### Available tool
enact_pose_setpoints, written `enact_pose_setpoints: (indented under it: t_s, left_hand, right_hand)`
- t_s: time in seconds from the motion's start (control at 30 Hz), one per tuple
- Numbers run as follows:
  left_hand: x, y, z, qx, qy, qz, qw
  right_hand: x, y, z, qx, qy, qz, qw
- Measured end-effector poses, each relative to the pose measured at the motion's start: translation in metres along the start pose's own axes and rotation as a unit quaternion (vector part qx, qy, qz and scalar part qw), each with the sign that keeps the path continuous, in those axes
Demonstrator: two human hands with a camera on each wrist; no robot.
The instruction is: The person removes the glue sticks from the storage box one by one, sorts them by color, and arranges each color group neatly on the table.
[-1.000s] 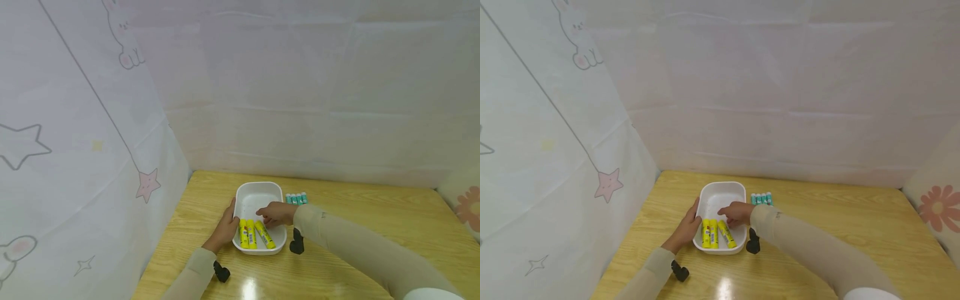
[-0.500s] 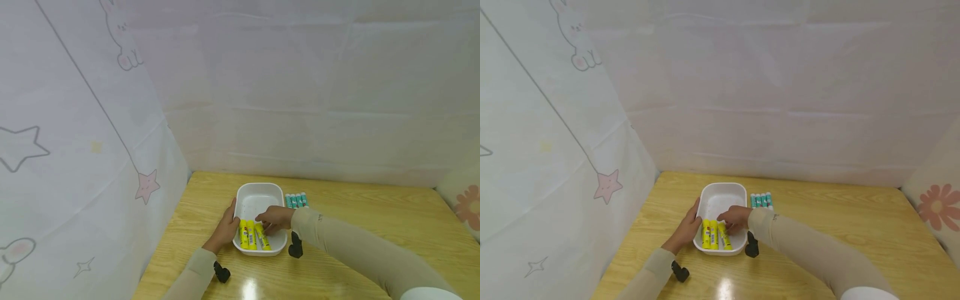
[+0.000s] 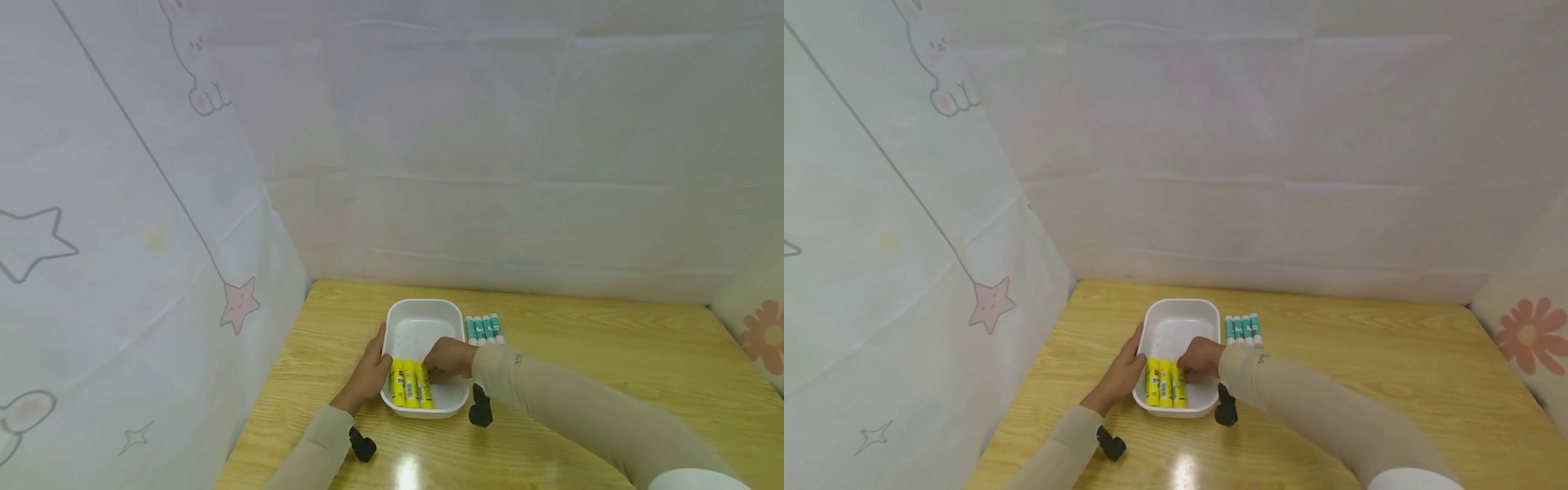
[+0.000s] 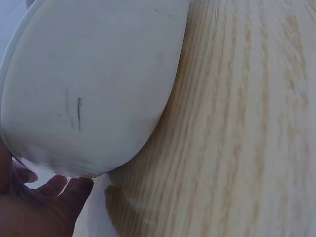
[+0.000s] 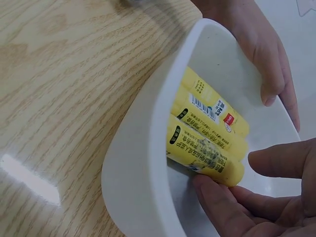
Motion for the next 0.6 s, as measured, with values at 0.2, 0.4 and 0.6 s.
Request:
enact_pose_setpoints:
  t_s: [0.2, 0.4, 0.6]
  left_hand:
    - [-0.0021, 0.0009, 0.0063, 0.006, 0.002, -0.005, 1.0000]
    - [-0.0010, -0.0001, 0.0056, 0.009, 0.007, -0.004, 0.9999]
    - [-0.0008, -0.0013, 0.0058, 0.008, 0.008, -0.002, 0.9999]
  right_hand:
    - [0.0003, 0.0009, 0.0035, 0.021, 0.008, -0.023, 0.999]
    - [-0.0008, 0.0006, 0.0029, 0.005, 0.007, -0.051, 0.999]
    - [0.0008, 0.0001, 0.0039, -0.003, 0.009, -0.057, 0.998]
Point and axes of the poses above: each hand's wrist, its own x-axis away from the middle knuckle, its own y-axis out of the back of the hand, z = x × y, the point moved 8 cm from there along -x, towards the middle knuckle, and after that the axes turned 10 degrees about -x, right-handed, at the moved point
